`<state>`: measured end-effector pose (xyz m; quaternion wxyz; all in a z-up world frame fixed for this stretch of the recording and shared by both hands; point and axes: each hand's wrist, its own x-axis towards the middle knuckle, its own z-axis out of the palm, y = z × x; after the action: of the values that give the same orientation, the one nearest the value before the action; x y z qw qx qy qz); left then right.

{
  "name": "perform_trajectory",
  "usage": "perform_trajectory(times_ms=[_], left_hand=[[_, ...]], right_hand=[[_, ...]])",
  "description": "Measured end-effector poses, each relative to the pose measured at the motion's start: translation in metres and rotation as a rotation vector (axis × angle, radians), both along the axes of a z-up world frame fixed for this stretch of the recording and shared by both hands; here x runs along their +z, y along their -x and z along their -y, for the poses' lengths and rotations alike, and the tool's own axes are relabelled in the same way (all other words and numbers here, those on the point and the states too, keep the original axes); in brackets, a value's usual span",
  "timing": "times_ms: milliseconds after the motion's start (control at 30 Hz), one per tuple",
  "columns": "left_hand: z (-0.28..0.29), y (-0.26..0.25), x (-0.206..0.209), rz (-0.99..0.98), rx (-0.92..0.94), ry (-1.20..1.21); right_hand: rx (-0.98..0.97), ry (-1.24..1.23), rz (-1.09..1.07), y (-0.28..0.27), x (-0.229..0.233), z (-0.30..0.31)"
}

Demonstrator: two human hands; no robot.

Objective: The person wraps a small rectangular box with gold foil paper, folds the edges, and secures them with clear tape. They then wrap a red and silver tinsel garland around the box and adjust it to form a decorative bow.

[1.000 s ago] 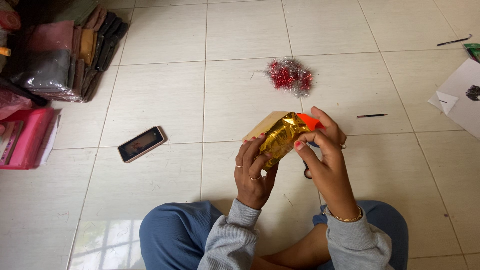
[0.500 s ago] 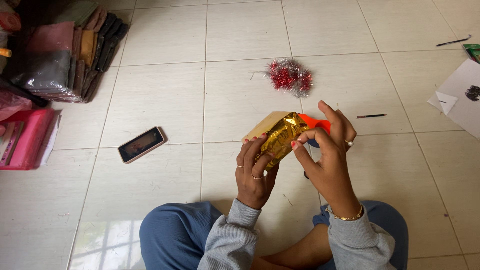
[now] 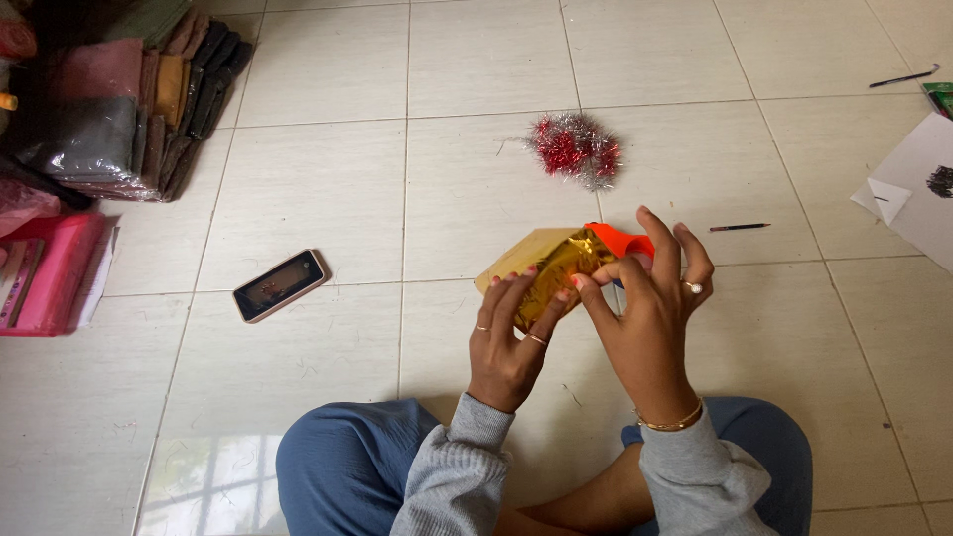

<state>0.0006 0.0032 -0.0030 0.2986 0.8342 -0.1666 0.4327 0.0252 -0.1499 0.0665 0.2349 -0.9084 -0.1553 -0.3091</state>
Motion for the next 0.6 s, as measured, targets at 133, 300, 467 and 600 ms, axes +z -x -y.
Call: perform_trajectory(times_ms=[133, 300, 467, 600], left_hand=[[0.000, 0.000, -0.007, -0.048, -0.038, -0.044], [0.001, -0.002, -0.021, -0.117, -0.095, 0.082], [0.000, -0.025, -0.048, -0.186, -0.071, 0.063], [-0.005, -0.052, -0.091, -0.280, -0.129, 0.098]], right_hand=[[-0.161, 0.065, -0.086, -0.006, -0.012, 0.001], [-0.112, -0.091, -0.247, -0.025, -0.055, 0.032], [-0.040, -0.564, -0.737, -0.087, -0.144, 0.063], [-0.280, 0.155, -0.888, -0.107, -0.227, 0.074]])
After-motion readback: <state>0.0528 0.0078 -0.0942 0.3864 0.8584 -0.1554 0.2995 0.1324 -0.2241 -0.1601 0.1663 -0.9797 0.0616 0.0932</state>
